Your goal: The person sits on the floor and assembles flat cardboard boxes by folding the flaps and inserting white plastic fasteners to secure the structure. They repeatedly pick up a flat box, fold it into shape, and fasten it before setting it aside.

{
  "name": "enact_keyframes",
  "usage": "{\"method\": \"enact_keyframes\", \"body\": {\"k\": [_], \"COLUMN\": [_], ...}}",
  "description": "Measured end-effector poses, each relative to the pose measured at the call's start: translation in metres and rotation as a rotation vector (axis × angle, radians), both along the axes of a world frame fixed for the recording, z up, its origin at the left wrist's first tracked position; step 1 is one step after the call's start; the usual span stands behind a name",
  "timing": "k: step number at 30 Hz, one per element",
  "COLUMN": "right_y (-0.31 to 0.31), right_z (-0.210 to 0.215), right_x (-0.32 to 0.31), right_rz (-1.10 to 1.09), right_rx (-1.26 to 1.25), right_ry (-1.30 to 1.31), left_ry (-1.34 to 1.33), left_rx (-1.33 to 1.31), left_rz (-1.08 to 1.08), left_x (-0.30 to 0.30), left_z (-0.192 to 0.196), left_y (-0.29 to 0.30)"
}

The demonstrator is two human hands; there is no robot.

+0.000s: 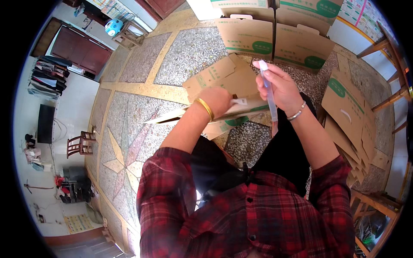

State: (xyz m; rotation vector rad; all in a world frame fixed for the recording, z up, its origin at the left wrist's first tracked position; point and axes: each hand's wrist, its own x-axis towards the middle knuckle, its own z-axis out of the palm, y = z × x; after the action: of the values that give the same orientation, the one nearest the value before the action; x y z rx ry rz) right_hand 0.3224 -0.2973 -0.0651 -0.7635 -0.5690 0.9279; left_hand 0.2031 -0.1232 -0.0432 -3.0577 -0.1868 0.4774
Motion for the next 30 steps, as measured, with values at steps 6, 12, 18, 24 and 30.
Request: {"method": "enact_keyframes", "body": {"k": [6, 12, 18, 24, 30], "right_y": [-0.039, -0.034, -0.002, 0.049, 0.104], "right_z": [-0.023, -0.074, -0.063, -0.044, -0.043], "right_x": [0.01, 0.003, -0.015, -0.039, -0.051], "right_rz": [0.03, 0.005, 0.092, 0.089, -0.195], "right_rx": [-0.262, -0.412, -0.466, -0.406, -0.285], "right_ry": [-0.259, -0.771, -0.842, -1.073, -1.482], "left_ry": [-0.253, -0.304, -0.352, -0.374, -0.434], "left_rx": [-0.135, -0.324, -0.681, -0.864, -0.948], "left_rz": [0.167, 0.298, 0.6, 0.62, 0.468], "left_x": [-0.006, -0.025, -0.085, -0.12, -0.121], "left_z": [0.008, 0.006, 0.024, 0.024, 0.017], "left_y": [0.06, 0.119, 0.145, 0.152, 0.159]}}
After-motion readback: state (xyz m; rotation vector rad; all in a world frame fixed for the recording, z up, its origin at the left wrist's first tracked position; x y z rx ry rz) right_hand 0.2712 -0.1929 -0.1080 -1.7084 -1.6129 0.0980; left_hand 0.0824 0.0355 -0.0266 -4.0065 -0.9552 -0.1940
